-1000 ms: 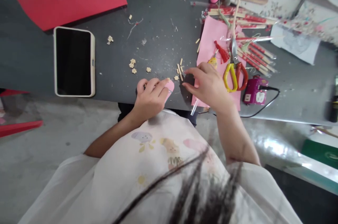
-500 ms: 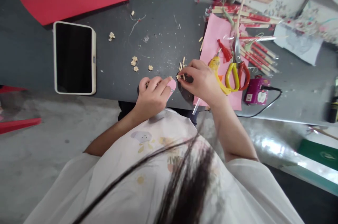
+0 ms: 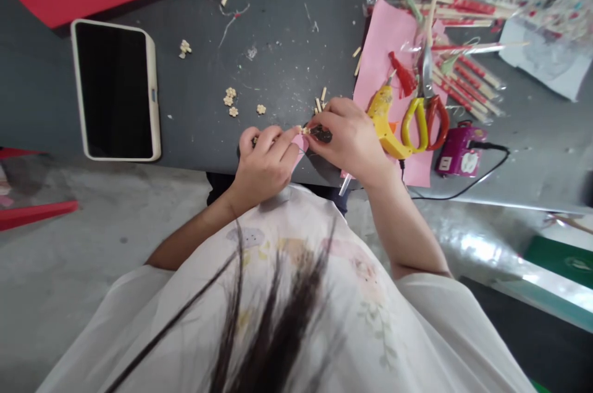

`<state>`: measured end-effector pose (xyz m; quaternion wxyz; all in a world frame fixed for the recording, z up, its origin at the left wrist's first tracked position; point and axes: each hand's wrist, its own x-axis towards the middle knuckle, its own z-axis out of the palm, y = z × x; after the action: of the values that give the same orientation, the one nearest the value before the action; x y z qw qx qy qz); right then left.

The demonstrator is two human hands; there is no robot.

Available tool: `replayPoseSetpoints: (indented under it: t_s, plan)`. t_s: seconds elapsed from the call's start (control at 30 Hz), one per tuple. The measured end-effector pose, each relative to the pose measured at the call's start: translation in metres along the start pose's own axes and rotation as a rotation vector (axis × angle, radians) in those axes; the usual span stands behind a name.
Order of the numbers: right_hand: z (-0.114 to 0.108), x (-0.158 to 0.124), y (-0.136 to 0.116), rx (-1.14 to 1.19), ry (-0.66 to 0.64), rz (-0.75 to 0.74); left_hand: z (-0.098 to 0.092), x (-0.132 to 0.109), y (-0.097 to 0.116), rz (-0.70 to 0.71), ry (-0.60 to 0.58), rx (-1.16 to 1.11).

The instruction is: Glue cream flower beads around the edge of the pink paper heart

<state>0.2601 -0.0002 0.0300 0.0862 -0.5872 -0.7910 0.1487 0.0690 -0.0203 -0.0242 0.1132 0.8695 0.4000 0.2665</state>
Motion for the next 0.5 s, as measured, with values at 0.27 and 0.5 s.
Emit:
replayPoseSetpoints:
  t_s: [0.27, 0.5]
  plan:
    - [0.0003, 0.0001, -0.0023, -0.029, -0.017, -0.008, 0.0006, -0.0007, -0.0004, 0.009, -0.010, 0.025]
    - [0.0031, 0.0005, 0.0011, -0.015, 0.007, -0.048, -0.0009, 0.0004, -0.0002, 0.054, 0.020, 0.107]
